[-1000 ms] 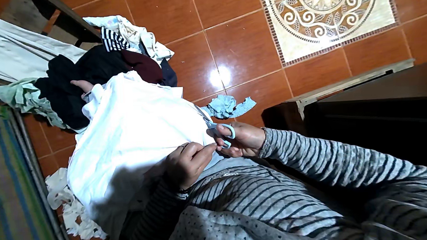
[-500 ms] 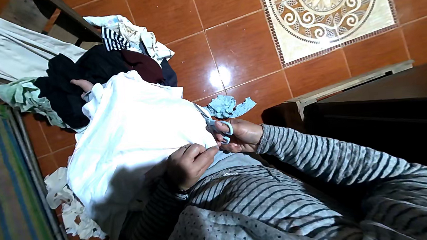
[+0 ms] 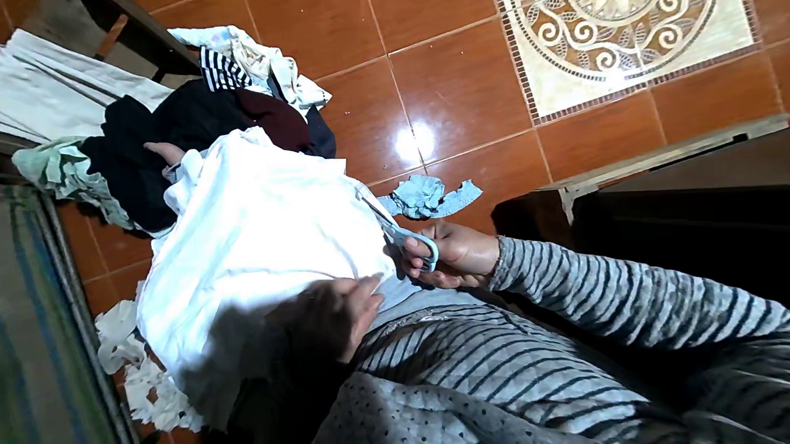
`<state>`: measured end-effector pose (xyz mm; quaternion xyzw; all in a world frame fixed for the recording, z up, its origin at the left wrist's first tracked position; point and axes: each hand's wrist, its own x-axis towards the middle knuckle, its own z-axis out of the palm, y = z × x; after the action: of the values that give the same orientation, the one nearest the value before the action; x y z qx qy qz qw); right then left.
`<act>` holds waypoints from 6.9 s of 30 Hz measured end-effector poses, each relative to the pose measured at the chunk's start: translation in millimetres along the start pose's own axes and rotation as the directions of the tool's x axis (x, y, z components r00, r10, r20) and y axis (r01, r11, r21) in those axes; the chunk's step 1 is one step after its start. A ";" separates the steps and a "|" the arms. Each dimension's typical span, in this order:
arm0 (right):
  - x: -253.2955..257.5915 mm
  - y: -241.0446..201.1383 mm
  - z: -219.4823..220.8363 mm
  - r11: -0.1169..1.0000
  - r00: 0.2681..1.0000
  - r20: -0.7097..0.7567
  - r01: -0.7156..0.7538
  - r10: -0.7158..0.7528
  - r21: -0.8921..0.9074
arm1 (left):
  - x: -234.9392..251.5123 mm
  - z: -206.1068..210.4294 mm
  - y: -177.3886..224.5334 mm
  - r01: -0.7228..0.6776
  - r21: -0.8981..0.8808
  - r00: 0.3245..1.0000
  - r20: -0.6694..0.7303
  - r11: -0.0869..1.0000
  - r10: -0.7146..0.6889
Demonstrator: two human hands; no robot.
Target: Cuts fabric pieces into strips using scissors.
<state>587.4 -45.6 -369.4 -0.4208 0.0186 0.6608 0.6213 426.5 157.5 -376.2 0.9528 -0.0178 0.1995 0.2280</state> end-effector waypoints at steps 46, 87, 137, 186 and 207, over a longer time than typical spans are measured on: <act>-24.9 3.2 -34.3 0.955 0.994 0.073 -0.059 0.083 -0.289 | 197.8 73.8 -90.3 0.312 0.304 0.011 0.946 0.900 -0.323; 12.6 6.7 -34.9 0.923 0.951 0.137 0.302 -0.276 -0.240 | 168.4 54.3 -126.7 0.779 -0.626 0.607 0.770 0.045 0.196; 25.9 -13.3 -40.4 0.856 0.940 0.128 0.340 -0.315 -0.389 | 170.6 53.2 -122.8 0.731 -0.682 0.675 0.722 -0.006 0.154; 57.7 -68.3 -45.6 0.724 0.849 0.407 0.510 -0.337 -0.465 | 189.7 -34.0 -114.9 0.540 -0.769 0.806 0.589 0.342 0.052; 56.0 -88.4 -41.1 0.703 0.809 0.509 0.543 -0.292 -0.460 | 193.7 -58.6 -123.8 0.388 -0.756 0.851 0.514 0.527 0.112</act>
<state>690.3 -2.9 -384.4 -0.4397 -0.4108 0.5420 0.5866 598.3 305.3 -306.0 0.7388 -0.0910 -0.1093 0.6587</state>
